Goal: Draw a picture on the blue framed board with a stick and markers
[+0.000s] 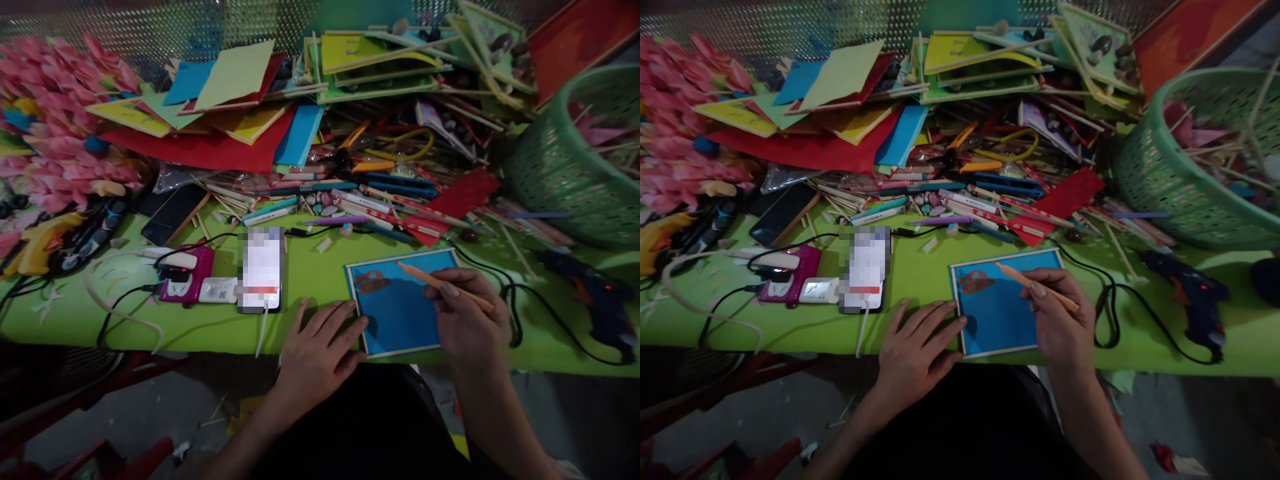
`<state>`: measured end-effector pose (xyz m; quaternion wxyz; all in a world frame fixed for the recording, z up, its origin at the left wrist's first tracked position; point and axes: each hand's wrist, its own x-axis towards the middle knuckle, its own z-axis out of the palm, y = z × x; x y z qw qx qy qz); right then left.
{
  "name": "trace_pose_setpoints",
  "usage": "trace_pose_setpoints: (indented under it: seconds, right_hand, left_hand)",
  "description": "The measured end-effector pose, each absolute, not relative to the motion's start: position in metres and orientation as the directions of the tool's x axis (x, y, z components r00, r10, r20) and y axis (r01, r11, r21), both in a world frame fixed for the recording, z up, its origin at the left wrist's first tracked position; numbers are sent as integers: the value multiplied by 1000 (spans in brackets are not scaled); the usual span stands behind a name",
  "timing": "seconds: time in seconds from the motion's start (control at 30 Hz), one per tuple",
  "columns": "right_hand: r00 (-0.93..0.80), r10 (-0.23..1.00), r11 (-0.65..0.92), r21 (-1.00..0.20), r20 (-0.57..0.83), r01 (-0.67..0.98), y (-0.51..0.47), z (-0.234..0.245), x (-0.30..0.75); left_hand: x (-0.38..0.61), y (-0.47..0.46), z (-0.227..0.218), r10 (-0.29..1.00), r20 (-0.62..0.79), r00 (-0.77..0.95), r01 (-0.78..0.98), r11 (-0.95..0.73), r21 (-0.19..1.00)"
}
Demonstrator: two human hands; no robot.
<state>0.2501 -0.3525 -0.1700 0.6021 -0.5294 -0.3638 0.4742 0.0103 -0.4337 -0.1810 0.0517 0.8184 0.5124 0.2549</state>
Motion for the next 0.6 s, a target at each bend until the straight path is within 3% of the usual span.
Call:
trace_pose_setpoints:
  seconds: [0.6]
  right_hand:
    - [256, 962, -68, -993, -93, -101, -354, -166, 247]
  left_hand:
    - [11, -434, -185, 862, 370, 345, 800, -477, 365]
